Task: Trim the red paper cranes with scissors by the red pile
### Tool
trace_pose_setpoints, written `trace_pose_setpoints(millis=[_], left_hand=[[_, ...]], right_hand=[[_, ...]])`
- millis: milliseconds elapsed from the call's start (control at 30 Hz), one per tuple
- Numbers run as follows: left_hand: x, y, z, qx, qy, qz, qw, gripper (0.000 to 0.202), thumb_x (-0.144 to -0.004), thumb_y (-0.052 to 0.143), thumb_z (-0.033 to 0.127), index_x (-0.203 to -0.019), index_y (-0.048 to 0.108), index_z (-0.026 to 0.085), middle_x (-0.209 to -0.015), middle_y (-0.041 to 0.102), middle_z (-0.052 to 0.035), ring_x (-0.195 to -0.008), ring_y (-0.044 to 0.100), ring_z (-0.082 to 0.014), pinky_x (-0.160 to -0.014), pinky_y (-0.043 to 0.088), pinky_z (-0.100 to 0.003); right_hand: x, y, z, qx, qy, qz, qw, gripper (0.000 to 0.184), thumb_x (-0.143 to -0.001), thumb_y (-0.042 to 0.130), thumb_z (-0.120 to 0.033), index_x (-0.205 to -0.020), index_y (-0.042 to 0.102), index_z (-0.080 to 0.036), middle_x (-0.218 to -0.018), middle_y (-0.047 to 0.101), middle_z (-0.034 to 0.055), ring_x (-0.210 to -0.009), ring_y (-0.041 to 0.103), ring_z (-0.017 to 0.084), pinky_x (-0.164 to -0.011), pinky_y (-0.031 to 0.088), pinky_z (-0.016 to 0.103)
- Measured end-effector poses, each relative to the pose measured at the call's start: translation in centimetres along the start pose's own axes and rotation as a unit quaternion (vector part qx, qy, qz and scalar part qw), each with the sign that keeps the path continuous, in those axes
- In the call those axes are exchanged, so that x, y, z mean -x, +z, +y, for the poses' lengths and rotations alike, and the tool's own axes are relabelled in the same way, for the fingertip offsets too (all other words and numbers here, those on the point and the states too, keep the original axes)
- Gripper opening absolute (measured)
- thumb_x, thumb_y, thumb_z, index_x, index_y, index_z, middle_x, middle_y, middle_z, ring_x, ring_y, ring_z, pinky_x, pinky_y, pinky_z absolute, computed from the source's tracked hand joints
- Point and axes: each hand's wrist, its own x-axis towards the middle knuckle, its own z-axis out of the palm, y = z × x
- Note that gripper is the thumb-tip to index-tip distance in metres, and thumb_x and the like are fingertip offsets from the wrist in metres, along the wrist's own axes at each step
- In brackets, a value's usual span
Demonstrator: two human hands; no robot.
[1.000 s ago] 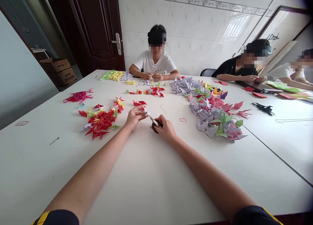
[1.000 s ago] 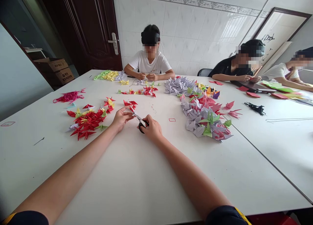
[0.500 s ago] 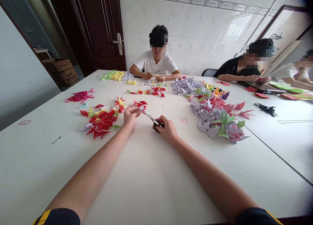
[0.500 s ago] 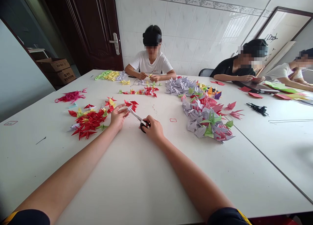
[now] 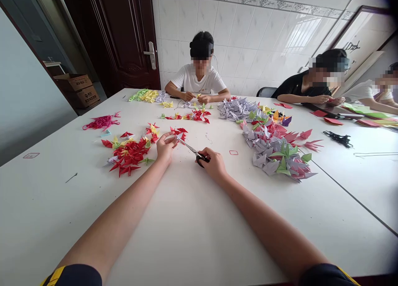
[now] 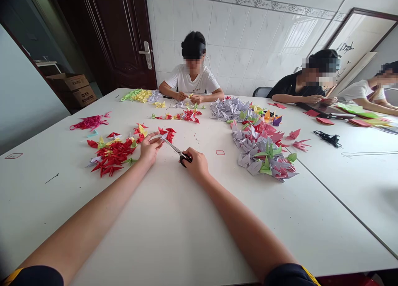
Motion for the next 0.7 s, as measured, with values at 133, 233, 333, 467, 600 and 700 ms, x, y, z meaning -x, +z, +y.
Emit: trace_pose_setpoints(millis=[133,233,333,467,600,700], left_hand=[[0.01,0.08,0.09,0.001,-0.001,-0.001,1.000,0.041,-0.057,0.077,0.013,-0.096,0.066,0.018,-0.079,0.070,-0.0026,-0.072,0.065,-0.0128,-0.078,0.049,-0.030],[0.08,0.12,0.16,-0.005,0.000,-0.003,1.000,0.040,-0.057,0.076,0.013,-0.096,0.066,0.018,-0.079,0.070,-0.0025,-0.072,0.065,-0.0128,-0.077,0.048,-0.030],[0.10,0.11,0.13,-0.009,0.002,-0.006,1.000,0.039,-0.058,0.076,0.014,-0.095,0.066,0.018,-0.080,0.069,-0.0026,-0.072,0.065,-0.0129,-0.077,0.048,-0.031],[0.11,0.11,0.13,-0.013,0.002,-0.008,1.000,0.040,-0.057,0.078,0.015,-0.095,0.065,0.018,-0.080,0.069,-0.0028,-0.072,0.065,-0.0131,-0.077,0.049,-0.031],[0.22,0.17,0.21,-0.014,0.007,-0.011,1.000,0.040,-0.056,0.078,0.016,-0.095,0.066,0.018,-0.079,0.069,-0.0021,-0.072,0.065,-0.0131,-0.077,0.049,-0.031],[0.28,0.16,0.24,-0.016,0.004,-0.009,1.000,0.041,-0.056,0.078,0.015,-0.096,0.066,0.018,-0.079,0.069,-0.0021,-0.071,0.065,-0.0136,-0.077,0.049,-0.031]], right_hand=[[-0.14,0.11,0.33,0.016,-0.003,0.003,1.000,0.018,-0.071,0.057,-0.023,-0.088,0.061,-0.026,-0.080,0.073,-0.0022,-0.065,0.054,0.017,-0.060,0.039,0.027],[-0.19,0.15,0.45,0.021,-0.005,0.003,1.000,0.017,-0.071,0.058,-0.023,-0.087,0.060,-0.027,-0.080,0.073,-0.0026,-0.064,0.053,0.016,-0.060,0.039,0.027],[-0.18,0.16,0.41,0.023,-0.006,0.002,1.000,0.017,-0.071,0.058,-0.022,-0.087,0.059,-0.027,-0.079,0.073,-0.0027,-0.064,0.053,0.016,-0.060,0.039,0.027],[-0.13,0.13,0.30,0.021,-0.005,0.002,1.000,0.018,-0.071,0.057,-0.022,-0.088,0.060,-0.027,-0.079,0.073,-0.0030,-0.064,0.053,0.017,-0.060,0.039,0.027],[-0.12,0.12,0.29,0.020,-0.007,0.000,1.000,0.017,-0.071,0.056,-0.021,-0.087,0.060,-0.027,-0.079,0.073,-0.0029,-0.064,0.053,0.016,-0.059,0.039,0.027],[-0.14,0.14,0.34,0.022,-0.006,-0.001,1.000,0.017,-0.071,0.056,-0.021,-0.086,0.060,-0.027,-0.080,0.073,-0.0028,-0.064,0.053,0.016,-0.059,0.039,0.026]])
